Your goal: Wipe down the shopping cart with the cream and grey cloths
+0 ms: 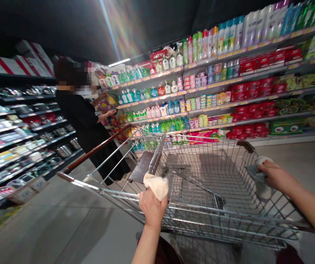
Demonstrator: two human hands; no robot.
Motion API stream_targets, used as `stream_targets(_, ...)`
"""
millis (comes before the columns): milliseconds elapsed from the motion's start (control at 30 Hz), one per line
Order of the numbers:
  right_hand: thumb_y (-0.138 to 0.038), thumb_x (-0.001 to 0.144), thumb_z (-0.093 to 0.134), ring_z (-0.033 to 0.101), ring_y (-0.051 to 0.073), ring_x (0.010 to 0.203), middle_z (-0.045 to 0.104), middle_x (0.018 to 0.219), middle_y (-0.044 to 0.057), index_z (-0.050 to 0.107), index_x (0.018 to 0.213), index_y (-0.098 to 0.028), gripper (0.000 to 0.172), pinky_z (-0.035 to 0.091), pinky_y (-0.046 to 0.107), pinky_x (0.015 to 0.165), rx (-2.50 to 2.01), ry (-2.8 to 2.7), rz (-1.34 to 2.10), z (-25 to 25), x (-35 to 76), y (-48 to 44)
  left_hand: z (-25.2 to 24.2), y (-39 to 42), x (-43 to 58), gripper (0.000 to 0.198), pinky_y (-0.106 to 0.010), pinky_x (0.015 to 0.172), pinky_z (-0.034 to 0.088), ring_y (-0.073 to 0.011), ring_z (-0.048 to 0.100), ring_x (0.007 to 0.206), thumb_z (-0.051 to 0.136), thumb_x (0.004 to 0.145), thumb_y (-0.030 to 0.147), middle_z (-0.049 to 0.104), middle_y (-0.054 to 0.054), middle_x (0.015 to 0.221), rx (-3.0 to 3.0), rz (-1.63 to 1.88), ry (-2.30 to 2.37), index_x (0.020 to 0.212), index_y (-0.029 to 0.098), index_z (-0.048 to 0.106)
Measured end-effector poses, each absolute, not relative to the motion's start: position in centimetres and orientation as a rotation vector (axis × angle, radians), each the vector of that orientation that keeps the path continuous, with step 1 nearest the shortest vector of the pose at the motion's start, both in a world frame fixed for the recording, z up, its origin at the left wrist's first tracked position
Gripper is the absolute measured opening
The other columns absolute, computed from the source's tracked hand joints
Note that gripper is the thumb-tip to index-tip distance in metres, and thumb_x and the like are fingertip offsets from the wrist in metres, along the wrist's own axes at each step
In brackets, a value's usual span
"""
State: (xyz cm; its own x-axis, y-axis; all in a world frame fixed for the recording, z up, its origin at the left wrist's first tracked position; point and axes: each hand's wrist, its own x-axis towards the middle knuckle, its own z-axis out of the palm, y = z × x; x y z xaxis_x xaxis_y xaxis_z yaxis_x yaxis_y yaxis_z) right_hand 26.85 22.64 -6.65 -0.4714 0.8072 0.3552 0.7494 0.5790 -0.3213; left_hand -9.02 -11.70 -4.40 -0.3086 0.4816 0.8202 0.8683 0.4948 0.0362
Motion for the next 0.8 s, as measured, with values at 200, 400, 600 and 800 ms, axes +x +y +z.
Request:
stream_targets(200, 0.004, 0.074, 0.050, 0.052, 0.023, 0.108, 0.061, 0.094, 0.017, 0.067, 0.087, -0.013, 0.027, 0.034, 0.029, 0.097, -1.379, -2.586, -0.009, -6.7, 29.9, 22.2, -4.5, -9.9, -9.8, 0.033, -0.037, 0.070, 0.042, -0.0278, 0.061, 0.068, 0.061, 0.080, 0.044, 0.068, -0.012, 0.070, -1.141, -0.711, -2.042, 0.087, 0.013, 0.071)
stream_targets(400, -0.007, 0.081, 0.047, 0.054, 0.025, 0.116, 0.065, 0.110, 0.018, 0.070, 0.102, -0.010, 0.032, 0.036, 0.033, 0.098, -1.565, -2.597, -0.116, -5.2, 29.8, 17.8, -3.9, -7.1, -12.7, 0.047, -0.040, 0.077, 0.047, -0.0331, 0.066, 0.081, 0.059, 0.078, 0.052, 0.073, -0.017, 0.085, -1.159, -0.738, -2.249, 0.099, 0.013, 0.073)
stream_targets(600, -0.013, 0.081, 0.048, 0.065, 0.029, 0.107, 0.074, 0.107, 0.014, 0.074, 0.108, -0.020, 0.038, 0.026, 0.053, 0.109, -1.720, -2.691, -0.098, -3.7, 28.6, 12.6, -2.4, -5.0, -16.0, 0.061, -0.043, 0.083, 0.050, -0.0361, 0.069, 0.094, 0.055, 0.080, 0.048, 0.075, -0.019, 0.101, -1.264, -0.678, -2.377, 0.125, 0.008, 0.065)
stream_targets(800, -0.010, 0.076, 0.049, 0.068, 0.024, 0.103, 0.076, 0.105, 0.005, 0.073, 0.100, -0.024, 0.037, 0.036, 0.042, 0.104, -1.545, -2.783, 0.104, -4.1, 28.1, 7.9, -1.7, -3.4, -18.9, 0.051, -0.040, 0.091, 0.049, -0.0341, 0.067, 0.107, 0.052, 0.086, 0.039, 0.073, -0.018, 0.114, -1.358, -0.659, -2.439, 0.126, 0.009, 0.065)
